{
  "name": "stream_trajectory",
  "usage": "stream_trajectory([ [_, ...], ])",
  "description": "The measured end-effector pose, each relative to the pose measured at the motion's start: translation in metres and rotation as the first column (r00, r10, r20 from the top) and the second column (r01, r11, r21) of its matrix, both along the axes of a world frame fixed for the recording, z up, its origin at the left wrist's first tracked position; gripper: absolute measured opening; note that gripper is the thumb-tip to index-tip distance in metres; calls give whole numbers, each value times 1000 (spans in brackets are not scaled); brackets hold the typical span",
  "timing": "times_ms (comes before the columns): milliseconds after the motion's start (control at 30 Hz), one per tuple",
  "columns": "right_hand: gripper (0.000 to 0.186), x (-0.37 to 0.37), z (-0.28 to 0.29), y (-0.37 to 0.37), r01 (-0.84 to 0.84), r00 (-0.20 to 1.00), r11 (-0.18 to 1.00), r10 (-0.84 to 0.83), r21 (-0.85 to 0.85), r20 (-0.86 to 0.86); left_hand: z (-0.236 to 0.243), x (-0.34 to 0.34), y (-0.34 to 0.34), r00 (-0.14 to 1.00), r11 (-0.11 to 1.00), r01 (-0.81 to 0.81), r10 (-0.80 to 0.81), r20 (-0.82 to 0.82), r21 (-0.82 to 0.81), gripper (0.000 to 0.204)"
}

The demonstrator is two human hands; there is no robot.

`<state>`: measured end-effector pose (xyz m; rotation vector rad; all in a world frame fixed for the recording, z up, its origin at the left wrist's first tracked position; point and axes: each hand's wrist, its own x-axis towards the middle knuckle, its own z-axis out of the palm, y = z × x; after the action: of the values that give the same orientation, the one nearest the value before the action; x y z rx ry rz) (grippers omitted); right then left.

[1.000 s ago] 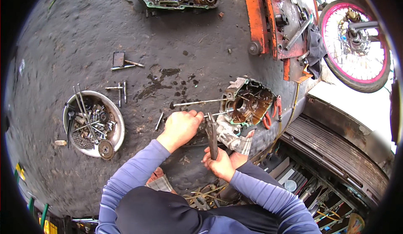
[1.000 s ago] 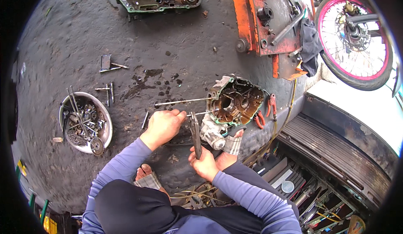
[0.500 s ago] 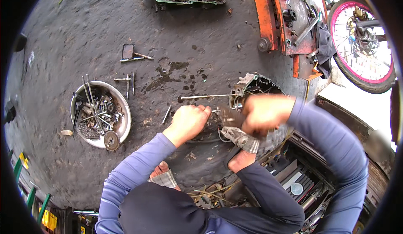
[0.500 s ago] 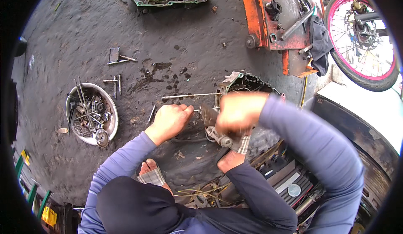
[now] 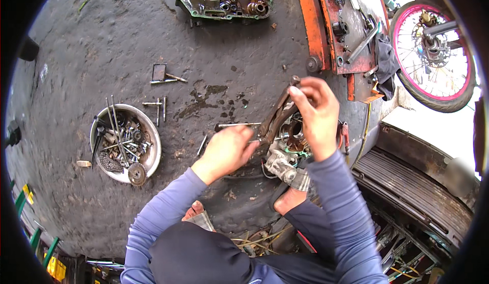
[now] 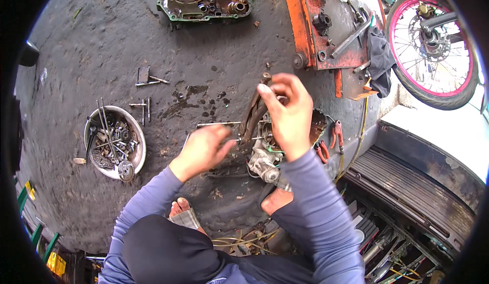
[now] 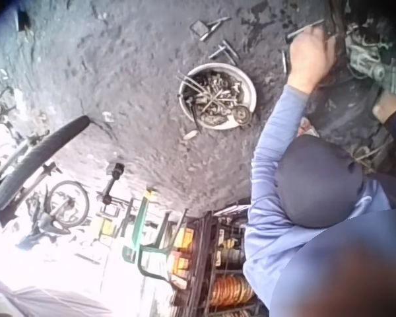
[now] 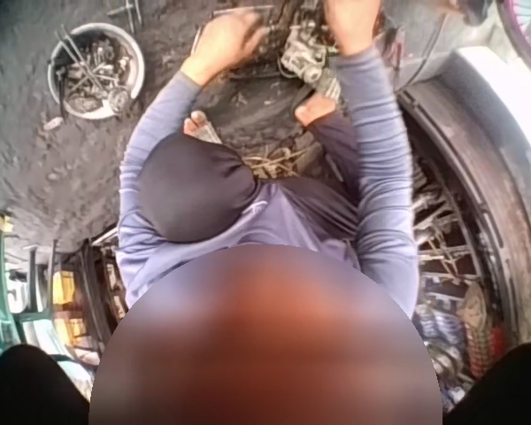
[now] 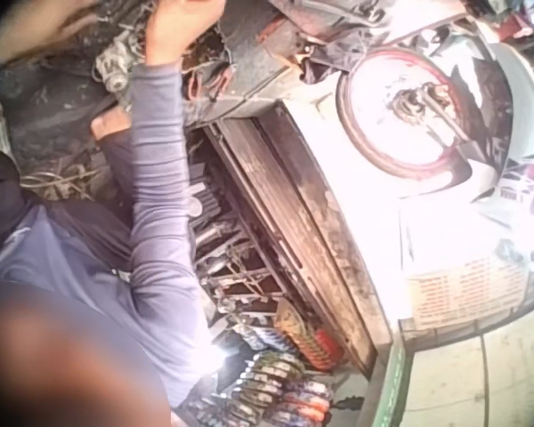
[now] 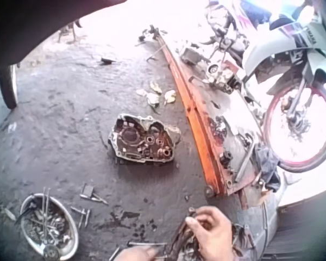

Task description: The recorder uses locking pliers to manipulate and adjust components within a disassembled motorcycle engine block on the floor of a repair shop.

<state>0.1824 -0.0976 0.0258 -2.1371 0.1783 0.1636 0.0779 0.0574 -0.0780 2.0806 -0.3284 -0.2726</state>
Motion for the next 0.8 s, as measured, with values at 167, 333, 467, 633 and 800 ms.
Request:
stream_trajectory([
  [167, 13, -19, -22, 3, 99, 990, 903, -132, 418, 51, 35, 97, -37, 918, 535, -394, 192, -347, -747, 25],
  [333, 40, -13, -45, 15, 211, 905, 806, -375, 553, 201, 31, 135, -68, 882, 503, -379, -55, -467, -777, 42],
  [467, 37, -12, -41, 22, 370, 808, 791, -533, 487, 252, 31, 132, -81, 928, 552, -344, 75, -365, -759, 45],
  [633, 31, -96, -5, 42, 14, 757, 859, -343, 511, 556, 15, 140, -66, 854, 510, -512, 215, -474, -692, 46],
  [800, 19, -179, 6, 13, 319, 881, 668, -471, 672, 49, 76, 87, -65, 895, 815, -96, 322, 308, -572, 35],
])
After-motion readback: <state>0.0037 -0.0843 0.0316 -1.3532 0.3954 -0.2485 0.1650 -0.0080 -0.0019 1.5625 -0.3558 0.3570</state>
